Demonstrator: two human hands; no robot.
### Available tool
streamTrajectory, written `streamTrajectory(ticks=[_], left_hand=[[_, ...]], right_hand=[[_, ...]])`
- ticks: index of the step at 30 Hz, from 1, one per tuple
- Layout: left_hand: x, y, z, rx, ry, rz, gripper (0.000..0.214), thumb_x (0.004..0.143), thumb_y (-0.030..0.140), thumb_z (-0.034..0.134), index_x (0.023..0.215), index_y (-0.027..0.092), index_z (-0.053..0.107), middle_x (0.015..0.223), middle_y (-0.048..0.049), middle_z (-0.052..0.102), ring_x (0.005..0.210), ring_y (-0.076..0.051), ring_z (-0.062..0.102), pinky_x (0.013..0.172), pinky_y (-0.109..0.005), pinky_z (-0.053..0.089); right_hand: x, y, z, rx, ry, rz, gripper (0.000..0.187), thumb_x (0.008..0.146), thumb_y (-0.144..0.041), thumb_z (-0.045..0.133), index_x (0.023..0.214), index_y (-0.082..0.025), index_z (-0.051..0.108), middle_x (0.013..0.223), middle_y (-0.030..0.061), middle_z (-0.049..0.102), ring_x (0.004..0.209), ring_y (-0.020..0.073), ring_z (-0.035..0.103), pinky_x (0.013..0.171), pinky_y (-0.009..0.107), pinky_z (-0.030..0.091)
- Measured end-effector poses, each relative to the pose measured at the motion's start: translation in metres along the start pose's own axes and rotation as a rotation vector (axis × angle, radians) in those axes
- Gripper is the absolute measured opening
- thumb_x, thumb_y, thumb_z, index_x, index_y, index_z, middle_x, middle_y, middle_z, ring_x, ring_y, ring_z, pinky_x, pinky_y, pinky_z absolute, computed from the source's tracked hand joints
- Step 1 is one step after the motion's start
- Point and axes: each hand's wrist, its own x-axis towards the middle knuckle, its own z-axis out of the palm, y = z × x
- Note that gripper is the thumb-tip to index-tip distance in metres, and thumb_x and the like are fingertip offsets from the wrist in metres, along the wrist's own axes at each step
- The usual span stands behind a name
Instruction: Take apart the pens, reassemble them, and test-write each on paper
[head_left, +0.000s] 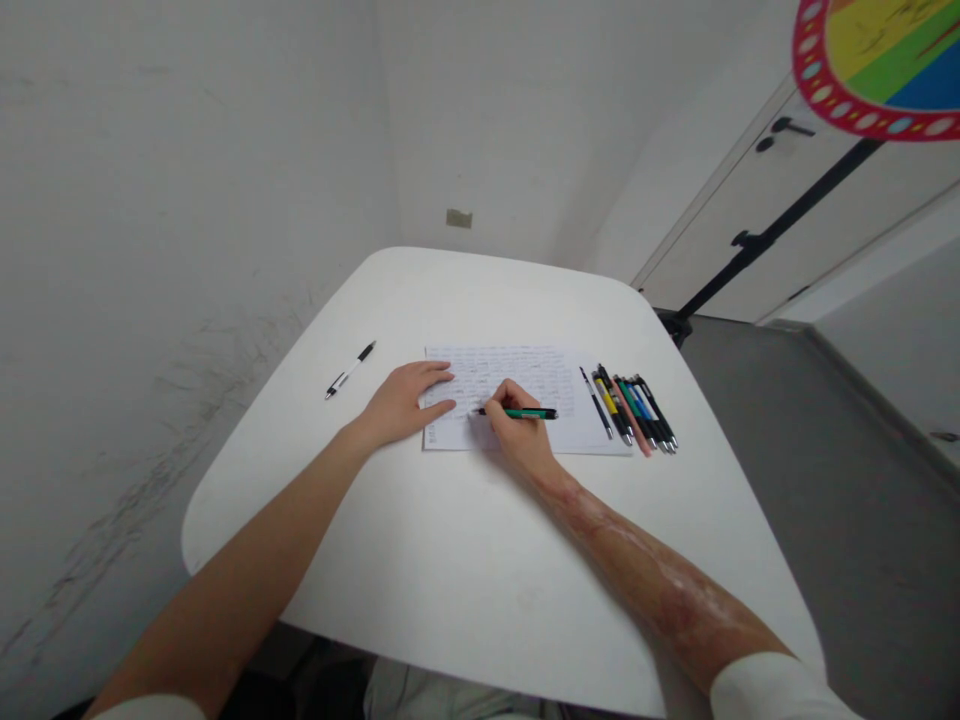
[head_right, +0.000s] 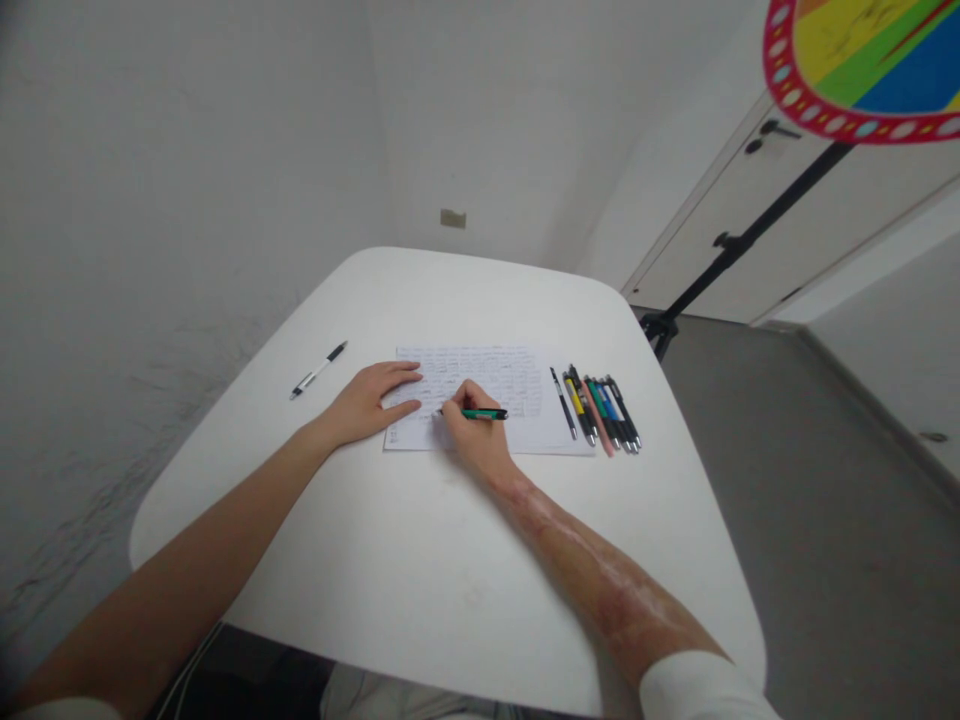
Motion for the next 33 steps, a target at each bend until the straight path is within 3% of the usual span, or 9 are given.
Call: streamTrajectory(ticks=[5,10,13,16,20,23,28,31,33], left_hand=[[-0.001,0.002,-0.001,0.019,-0.01,-0.001,0.055,0.097,0.058,0.076,0.142,0.027,0.071,0.16,-0.0092,0.063,0.148,-0.033,0.059,0.128,-0.057,0.043],[-0.001,0.001,-0.003,0.017,-0.043,0.016,0.052,0.099,0.059,0.074,0.143,0.03,0.072,0.163,-0.0083,0.061,0.15,-0.033,0.057,0.13,-0.06,0.04],[-0.001,-0.001,-0.005,0.013,-0.074,0.034,0.049,0.101,0.057,0.072,0.144,0.032,0.073,0.165,-0.0073,0.059,0.153,-0.032,0.054,0.132,-0.06,0.037],[-0.002,-0.004,-0.008,0.011,-0.112,0.053,0.049,0.104,0.057,0.069,0.146,0.032,0.072,0.167,-0.0069,0.057,0.156,-0.031,0.051,0.134,-0.06,0.034],[-0.003,-0.005,-0.013,0.012,-0.126,0.075,0.05,0.105,0.056,0.067,0.147,0.031,0.071,0.168,-0.0077,0.056,0.154,-0.031,0.053,0.133,-0.058,0.036],[-0.004,-0.006,-0.013,0.017,-0.116,0.075,0.049,0.105,0.056,0.067,0.147,0.031,0.071,0.167,-0.0079,0.057,0.153,-0.03,0.054,0.132,-0.057,0.037],[-0.005,-0.007,-0.011,0.041,-0.103,0.079,0.051,0.105,0.058,0.065,0.147,0.03,0.072,0.167,-0.0089,0.057,0.153,-0.031,0.054,0.132,-0.057,0.038],[-0.005,-0.007,-0.011,0.044,-0.104,0.076,0.051,0.105,0.058,0.066,0.148,0.031,0.071,0.167,-0.0084,0.057,0.153,-0.031,0.054,0.132,-0.059,0.038],[-0.005,-0.007,-0.011,0.04,-0.099,0.074,0.051,0.105,0.057,0.066,0.149,0.032,0.07,0.167,-0.008,0.057,0.154,-0.032,0.053,0.132,-0.06,0.038]], right_hand=[[0.001,-0.007,-0.003,0.108,-0.032,0.147,0.03,0.094,-0.053,0.07,0.102,-0.025,0.064,0.081,-0.0017,0.071,0.05,0.0123,0.047,0.049,0.029,0.034],[0.0,-0.006,-0.026,0.041,-0.062,0.142,0.04,0.095,-0.063,0.072,0.093,-0.023,0.069,0.07,-0.001,0.066,0.049,0.0119,0.044,0.046,0.028,0.032],[-0.007,-0.001,-0.053,0.089,-0.155,0.11,0.047,0.094,-0.062,0.072,0.121,-0.023,0.072,0.106,0.0089,0.081,0.055,0.0124,0.055,0.05,0.028,0.045],[-0.018,0.005,-0.081,0.164,-0.27,0.082,0.071,0.09,-0.066,0.072,0.148,-0.026,0.063,0.141,0.018,0.073,0.067,0.017,0.066,0.049,0.029,0.05],[-0.031,0.01,-0.11,0.216,-0.299,0.051,0.079,0.09,-0.068,0.073,0.157,-0.029,0.056,0.16,0.0207,0.061,0.082,0.022,0.072,0.053,0.032,0.057],[-0.036,0.007,-0.124,0.16,-0.265,0.065,0.08,0.086,-0.068,0.078,0.153,-0.03,0.06,0.157,0.0203,0.064,0.085,0.0247,0.075,0.058,0.036,0.061],[-0.027,-0.004,-0.144,0.124,-0.117,0.096,0.087,0.081,-0.092,0.067,0.138,-0.025,0.069,0.142,0.0225,0.074,0.085,0.0313,0.079,0.051,0.039,0.062],[-0.015,-0.008,-0.157,0.061,0.044,0.126,0.075,0.086,-0.083,0.073,0.13,-0.023,0.071,0.131,0.0195,0.08,0.077,0.0272,0.078,0.048,0.035,0.059],[-0.007,-0.01,-0.167,-0.05,0.137,0.149,0.064,0.089,-0.078,0.073,0.119,-0.021,0.075,0.108,0.0158,0.084,0.062,0.0217,0.071,0.046,0.031,0.052]])
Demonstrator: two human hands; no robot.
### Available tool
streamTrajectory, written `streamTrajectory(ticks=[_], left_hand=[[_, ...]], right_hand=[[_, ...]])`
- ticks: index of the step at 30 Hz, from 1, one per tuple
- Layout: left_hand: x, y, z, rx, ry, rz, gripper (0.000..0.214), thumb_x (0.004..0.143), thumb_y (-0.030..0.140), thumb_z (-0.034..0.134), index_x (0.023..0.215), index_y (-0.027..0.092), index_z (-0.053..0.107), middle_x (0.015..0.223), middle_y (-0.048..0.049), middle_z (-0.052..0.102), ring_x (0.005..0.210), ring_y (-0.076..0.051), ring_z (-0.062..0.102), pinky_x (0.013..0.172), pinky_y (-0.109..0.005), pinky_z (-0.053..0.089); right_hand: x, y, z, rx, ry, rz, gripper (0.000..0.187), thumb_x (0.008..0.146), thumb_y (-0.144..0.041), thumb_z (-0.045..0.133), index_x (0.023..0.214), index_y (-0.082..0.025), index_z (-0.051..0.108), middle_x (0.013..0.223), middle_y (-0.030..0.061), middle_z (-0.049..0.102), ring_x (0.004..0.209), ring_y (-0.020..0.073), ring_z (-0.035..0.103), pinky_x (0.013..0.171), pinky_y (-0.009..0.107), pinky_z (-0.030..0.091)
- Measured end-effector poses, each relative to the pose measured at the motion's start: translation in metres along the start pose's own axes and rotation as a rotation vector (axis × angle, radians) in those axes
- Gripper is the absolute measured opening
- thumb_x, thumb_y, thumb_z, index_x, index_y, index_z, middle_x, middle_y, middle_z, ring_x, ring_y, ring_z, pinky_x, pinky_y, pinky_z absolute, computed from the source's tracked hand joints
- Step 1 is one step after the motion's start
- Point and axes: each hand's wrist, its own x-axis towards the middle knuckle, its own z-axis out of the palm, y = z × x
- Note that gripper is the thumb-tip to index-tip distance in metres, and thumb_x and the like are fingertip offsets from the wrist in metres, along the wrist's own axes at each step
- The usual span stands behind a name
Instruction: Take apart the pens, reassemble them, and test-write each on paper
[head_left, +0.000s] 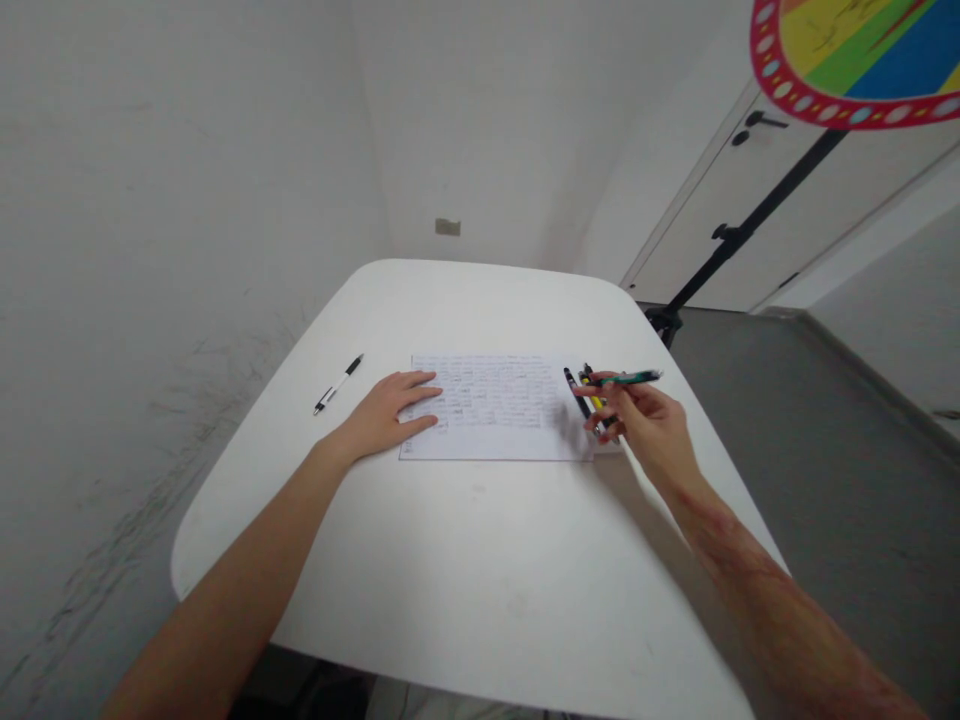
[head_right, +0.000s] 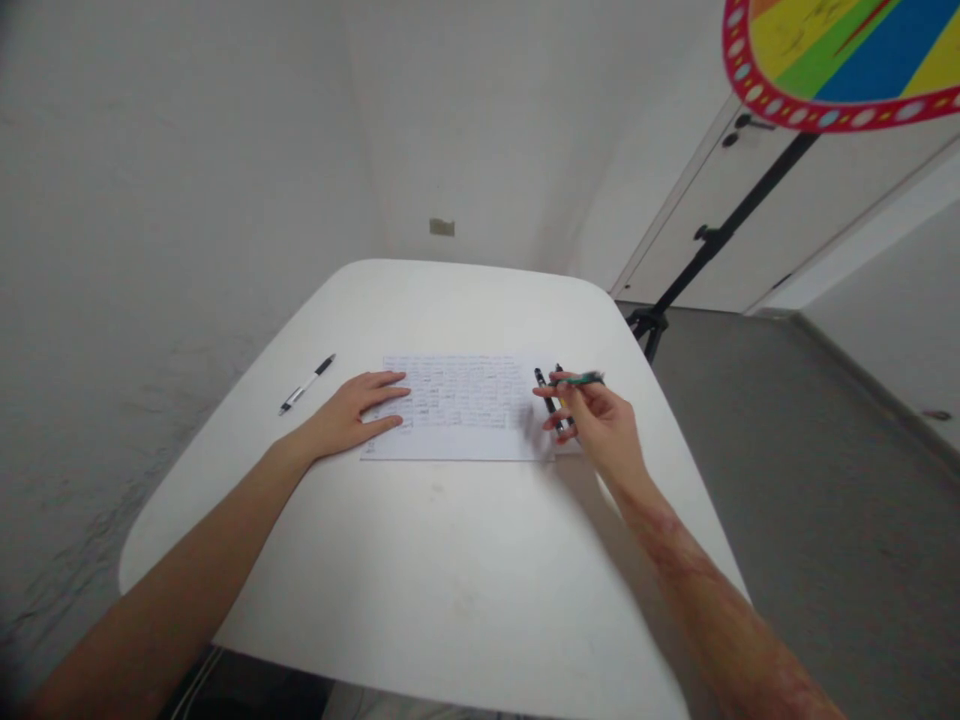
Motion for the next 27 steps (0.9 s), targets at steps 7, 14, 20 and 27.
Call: streamTrajectory(ticks=[7,14,20,27], left_hand=[[0.0,0.0,0.0,-0.018,-0.01,0.003,0.048,0.106,0.056,0.064,0.147,0.033,0.071,0.166,-0.0072,0.058,0.155,-0.032,0.053,0.135,-0.062,0.033],[0.0,-0.001,-0.001,-0.032,-0.013,0.017,0.047,0.105,0.053,0.067,0.147,0.032,0.071,0.166,-0.0084,0.057,0.153,-0.031,0.054,0.134,-0.061,0.034],[0.001,0.01,-0.005,-0.044,0.04,0.0,0.043,0.104,0.052,0.065,0.143,0.033,0.072,0.16,-0.0064,0.063,0.148,-0.03,0.059,0.132,-0.06,0.037],[-0.005,0.01,-0.032,0.328,0.399,-0.475,0.042,0.106,0.049,0.057,0.134,0.02,0.068,0.139,-0.0166,0.07,0.132,-0.04,0.063,0.117,-0.06,0.048]], right_hand=[[0.022,0.0,-0.027,-0.88,-0.006,-0.084,0.052,0.105,-0.062,0.051,0.08,-0.022,0.071,0.068,0.0089,0.074,0.059,0.0217,0.063,0.058,0.033,0.037],[0.036,0.012,-0.015,-1.325,-0.14,-0.042,0.049,0.107,-0.058,0.049,0.095,-0.021,0.078,0.09,0.0145,0.081,0.072,0.0268,0.071,0.061,0.033,0.03],[0.03,0.009,-0.011,-1.289,-0.082,-0.08,0.048,0.105,-0.058,0.049,0.084,-0.022,0.072,0.076,0.0106,0.075,0.065,0.0245,0.067,0.06,0.034,0.028],[-0.005,0.011,0.024,-0.949,-0.169,-0.287,0.045,0.103,-0.053,0.051,0.069,-0.023,0.058,0.065,0.0055,0.066,0.061,0.0196,0.055,0.063,0.034,0.029]])
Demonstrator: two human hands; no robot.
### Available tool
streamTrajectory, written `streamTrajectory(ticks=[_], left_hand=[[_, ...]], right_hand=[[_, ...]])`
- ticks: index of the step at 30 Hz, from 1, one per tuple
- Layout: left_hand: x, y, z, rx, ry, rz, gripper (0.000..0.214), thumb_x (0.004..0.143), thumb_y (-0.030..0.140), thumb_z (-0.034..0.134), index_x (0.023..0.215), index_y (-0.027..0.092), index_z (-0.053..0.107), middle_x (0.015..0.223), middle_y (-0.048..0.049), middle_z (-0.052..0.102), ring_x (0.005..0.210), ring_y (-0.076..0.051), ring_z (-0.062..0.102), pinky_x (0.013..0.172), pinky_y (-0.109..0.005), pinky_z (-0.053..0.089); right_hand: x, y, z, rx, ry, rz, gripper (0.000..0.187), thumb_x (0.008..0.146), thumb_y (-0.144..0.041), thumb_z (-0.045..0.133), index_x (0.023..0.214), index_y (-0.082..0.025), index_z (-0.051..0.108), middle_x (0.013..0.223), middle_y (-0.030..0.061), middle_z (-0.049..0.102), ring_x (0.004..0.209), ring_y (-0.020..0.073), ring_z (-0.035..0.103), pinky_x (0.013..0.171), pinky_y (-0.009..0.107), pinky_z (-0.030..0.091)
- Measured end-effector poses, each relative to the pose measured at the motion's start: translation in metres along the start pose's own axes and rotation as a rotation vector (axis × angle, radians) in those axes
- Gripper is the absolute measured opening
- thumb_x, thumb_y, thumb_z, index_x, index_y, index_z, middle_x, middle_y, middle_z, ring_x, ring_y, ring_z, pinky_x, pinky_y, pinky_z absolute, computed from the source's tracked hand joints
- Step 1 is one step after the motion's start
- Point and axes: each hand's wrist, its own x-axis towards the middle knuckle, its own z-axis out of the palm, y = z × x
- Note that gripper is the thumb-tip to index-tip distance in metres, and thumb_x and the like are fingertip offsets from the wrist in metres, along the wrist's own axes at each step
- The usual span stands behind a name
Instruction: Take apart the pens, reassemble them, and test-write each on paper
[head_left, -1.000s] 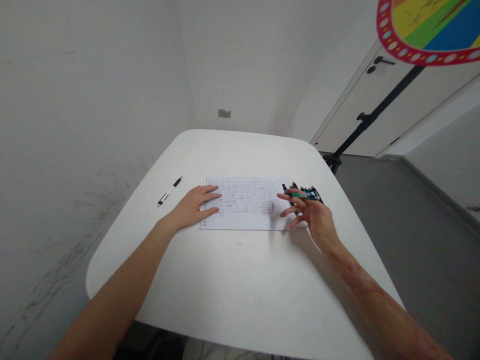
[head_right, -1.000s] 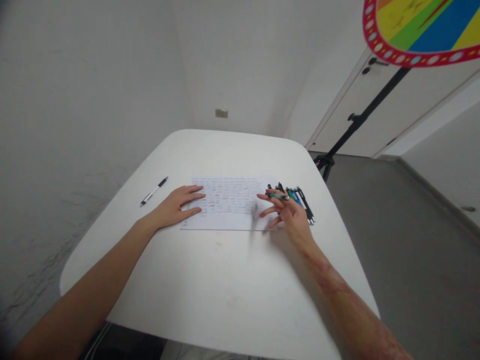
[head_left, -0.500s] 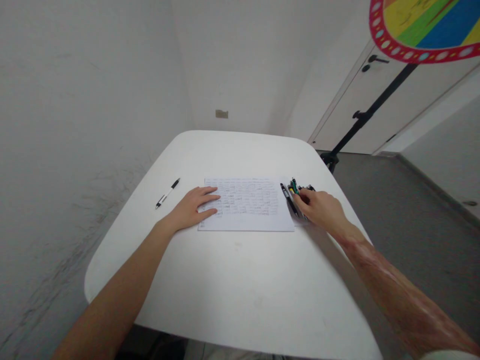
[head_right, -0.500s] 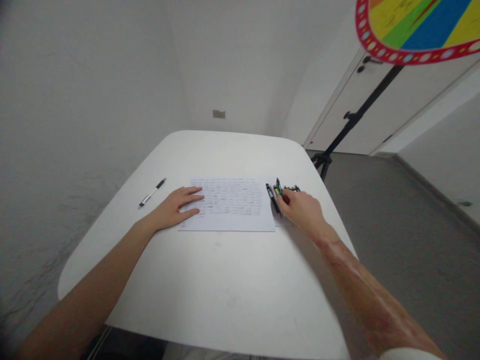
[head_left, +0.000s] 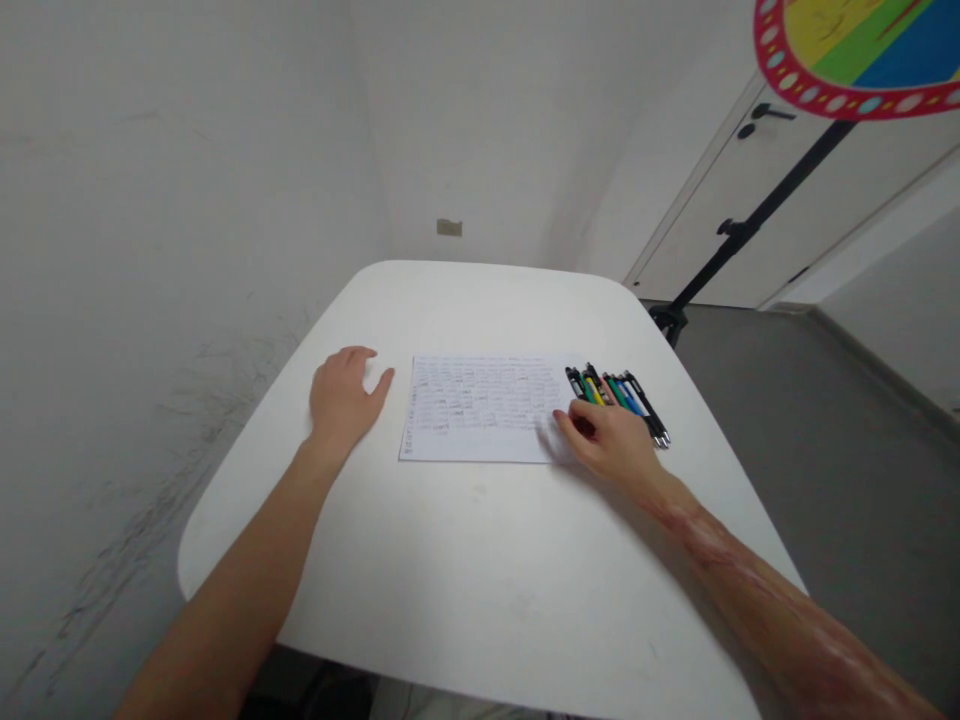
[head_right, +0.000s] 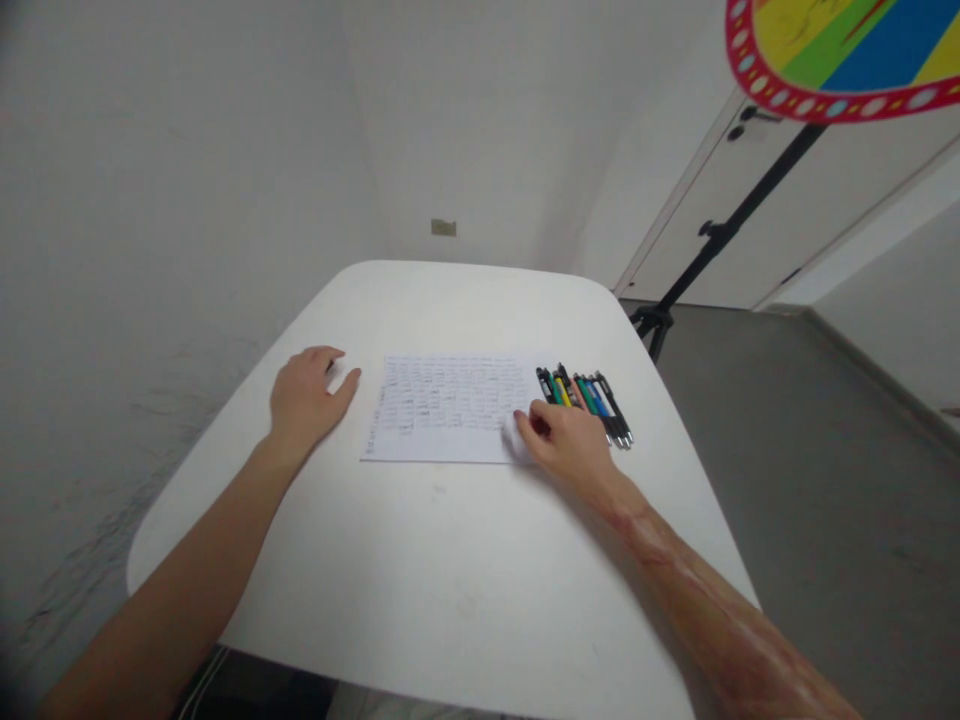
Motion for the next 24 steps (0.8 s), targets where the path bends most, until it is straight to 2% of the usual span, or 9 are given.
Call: streamTrajectory(ticks=[3,7,11,16,19,24], left_hand=[[0.0,-0.014,-0.004,0.193,-0.063,-0.123,0.051,0.102,0.052,0.058,0.136,0.014,0.065,0.138,-0.0242,0.067,0.127,-0.046,0.062,0.107,-0.063,0.051],[-0.001,-0.023,-0.002,0.294,-0.133,-0.142,0.042,0.106,0.047,0.049,0.123,0.015,0.071,0.126,-0.0236,0.07,0.117,-0.044,0.065,0.095,-0.057,0.056],[0.002,-0.021,-0.003,0.321,-0.155,-0.159,0.035,0.106,0.035,0.045,0.116,0.014,0.071,0.12,-0.023,0.07,0.113,-0.042,0.066,0.089,-0.054,0.058],[0.003,-0.007,-0.007,0.294,-0.153,-0.135,0.037,0.11,0.035,0.042,0.122,0.012,0.069,0.122,-0.0206,0.073,0.107,-0.036,0.071,0.089,-0.047,0.057],[-0.004,0.019,-0.006,0.164,-0.096,0.013,0.037,0.114,0.039,0.041,0.132,0.017,0.066,0.118,-0.0131,0.077,0.102,-0.029,0.074,0.085,-0.039,0.056],[-0.024,0.079,0.012,-0.011,-0.162,0.566,0.034,0.119,0.04,0.04,0.124,0.021,0.068,0.104,-0.0062,0.079,0.093,-0.021,0.075,0.08,-0.032,0.055]], right_hand=[[-0.009,-0.009,0.016,0.092,-0.04,-0.068,0.047,0.104,-0.051,0.05,0.066,-0.023,0.053,0.063,0.0033,0.063,0.057,0.0172,0.051,0.064,0.034,0.028],[-0.013,-0.008,0.026,0.09,-0.072,-0.093,0.046,0.104,-0.049,0.052,0.067,-0.022,0.052,0.065,0.0025,0.064,0.059,0.0165,0.05,0.063,0.034,0.024],[-0.012,-0.005,0.026,0.098,-0.066,-0.103,0.046,0.105,-0.048,0.05,0.068,-0.022,0.054,0.066,0.0027,0.065,0.06,0.0161,0.05,0.063,0.034,0.024],[-0.012,-0.006,0.026,0.103,-0.043,-0.098,0.044,0.104,-0.046,0.053,0.068,-0.021,0.056,0.065,0.003,0.065,0.06,0.0154,0.051,0.063,0.033,0.023],[-0.013,-0.005,0.026,0.151,-0.028,-0.11,0.04,0.104,-0.045,0.055,0.071,-0.021,0.057,0.064,0.0018,0.064,0.059,0.0147,0.051,0.062,0.032,0.026],[-0.013,-0.005,0.016,0.363,0.018,-0.142,0.027,0.106,-0.043,0.055,0.09,-0.022,0.062,0.069,-0.0009,0.065,0.058,0.0144,0.052,0.062,0.03,0.034]])
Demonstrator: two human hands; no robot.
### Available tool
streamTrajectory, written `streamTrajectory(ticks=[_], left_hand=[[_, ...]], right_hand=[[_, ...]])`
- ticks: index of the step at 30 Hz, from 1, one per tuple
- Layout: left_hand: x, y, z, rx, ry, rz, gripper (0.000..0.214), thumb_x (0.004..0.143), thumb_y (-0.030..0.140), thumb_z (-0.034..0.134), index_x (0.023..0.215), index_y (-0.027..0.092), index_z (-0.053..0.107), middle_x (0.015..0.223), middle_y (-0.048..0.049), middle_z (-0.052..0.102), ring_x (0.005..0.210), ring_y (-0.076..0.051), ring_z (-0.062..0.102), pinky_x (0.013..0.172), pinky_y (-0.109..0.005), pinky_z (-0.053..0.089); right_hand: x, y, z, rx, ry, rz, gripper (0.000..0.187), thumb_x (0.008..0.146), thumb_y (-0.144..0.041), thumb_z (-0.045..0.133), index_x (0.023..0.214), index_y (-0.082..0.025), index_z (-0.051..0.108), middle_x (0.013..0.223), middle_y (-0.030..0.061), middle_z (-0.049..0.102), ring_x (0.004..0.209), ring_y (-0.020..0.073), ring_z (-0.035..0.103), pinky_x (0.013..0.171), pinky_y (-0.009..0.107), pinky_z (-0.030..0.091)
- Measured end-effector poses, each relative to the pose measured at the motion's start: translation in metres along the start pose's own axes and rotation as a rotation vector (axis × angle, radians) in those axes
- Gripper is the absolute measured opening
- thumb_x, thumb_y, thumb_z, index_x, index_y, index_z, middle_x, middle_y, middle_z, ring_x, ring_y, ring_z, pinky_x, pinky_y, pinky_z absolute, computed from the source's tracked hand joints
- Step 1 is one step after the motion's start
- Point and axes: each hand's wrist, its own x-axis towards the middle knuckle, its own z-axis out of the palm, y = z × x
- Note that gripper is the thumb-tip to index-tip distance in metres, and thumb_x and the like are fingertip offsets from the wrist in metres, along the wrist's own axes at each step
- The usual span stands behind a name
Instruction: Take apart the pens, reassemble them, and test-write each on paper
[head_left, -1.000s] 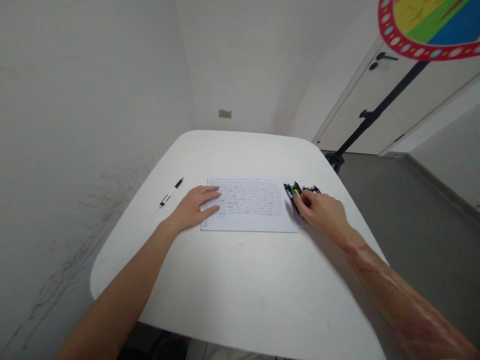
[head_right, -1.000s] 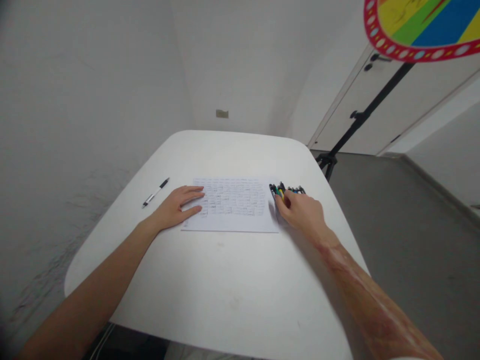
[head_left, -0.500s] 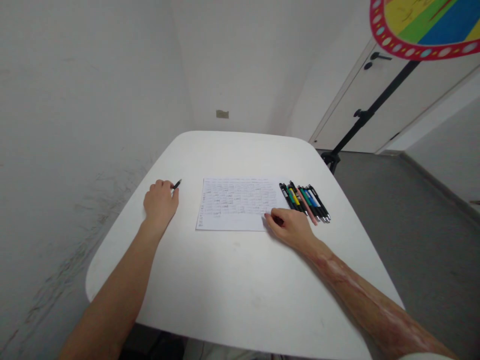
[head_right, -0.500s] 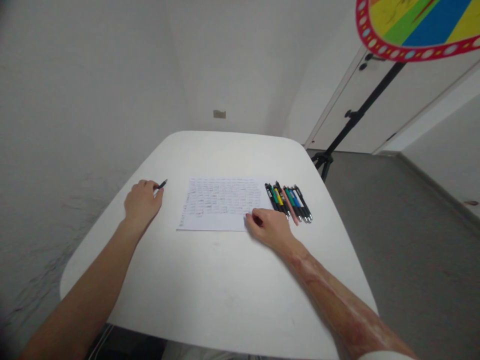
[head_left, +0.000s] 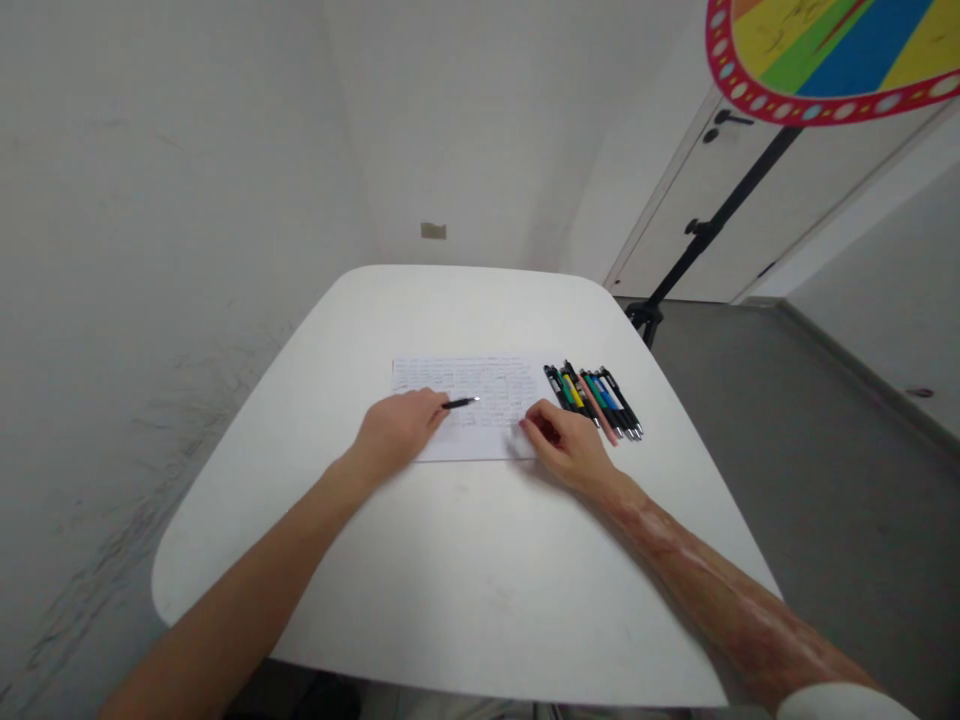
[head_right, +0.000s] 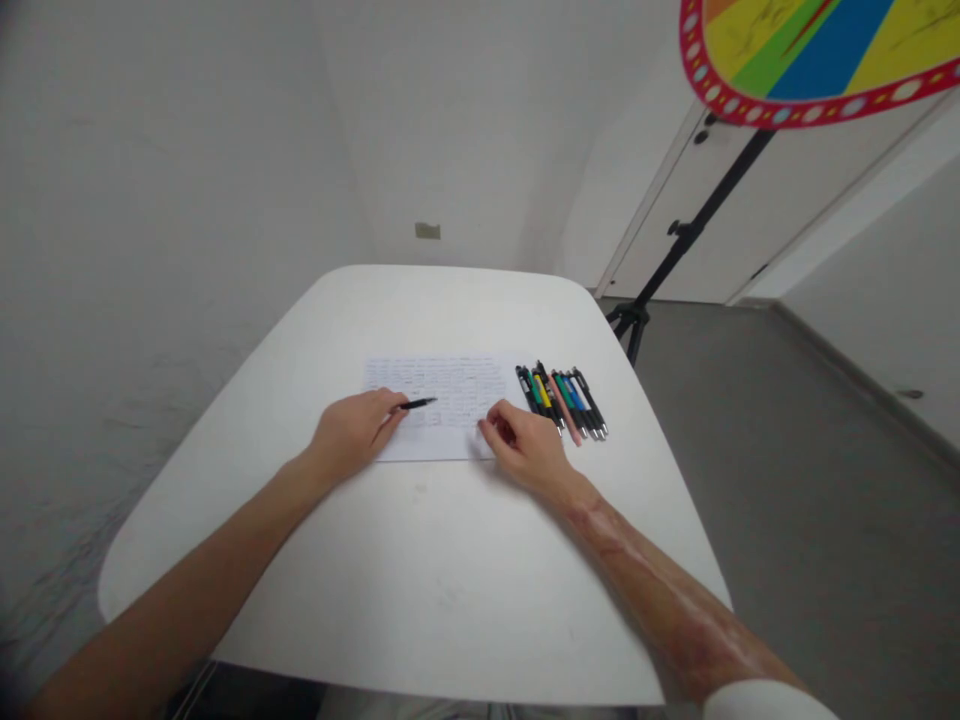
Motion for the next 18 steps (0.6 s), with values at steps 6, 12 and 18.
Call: streamTrajectory(ticks=[6,12,18], left_hand=[[0.017,0.035,0.023,-0.071,0.058,0.249,0.03,0.12,0.037,0.041,0.12,0.022,0.066,0.106,-0.0037,0.078,0.09,-0.017,0.075,0.074,-0.027,0.053],[0.013,0.025,0.027,-0.193,0.19,0.204,0.03,0.119,0.041,0.047,0.118,0.019,0.069,0.097,-0.0025,0.08,0.084,-0.015,0.075,0.073,-0.027,0.052],[0.008,0.012,0.021,-0.329,0.201,0.137,0.031,0.116,0.044,0.057,0.111,0.019,0.075,0.088,-0.0015,0.079,0.071,-0.012,0.07,0.068,-0.026,0.048]], right_hand=[[0.01,-0.016,-0.001,0.136,-0.117,-0.072,0.032,0.113,-0.042,0.047,0.093,-0.023,0.062,0.072,-0.0013,0.064,0.064,0.0165,0.055,0.066,0.031,0.036],[0.009,-0.005,0.016,0.304,-0.026,-0.023,0.036,0.115,-0.043,0.043,0.089,-0.023,0.059,0.076,0.0002,0.064,0.068,0.0174,0.056,0.069,0.032,0.04],[0.006,0.005,0.018,0.302,0.001,-0.008,0.036,0.115,-0.043,0.044,0.087,-0.023,0.057,0.075,-0.0004,0.061,0.067,0.0168,0.052,0.068,0.032,0.037]])
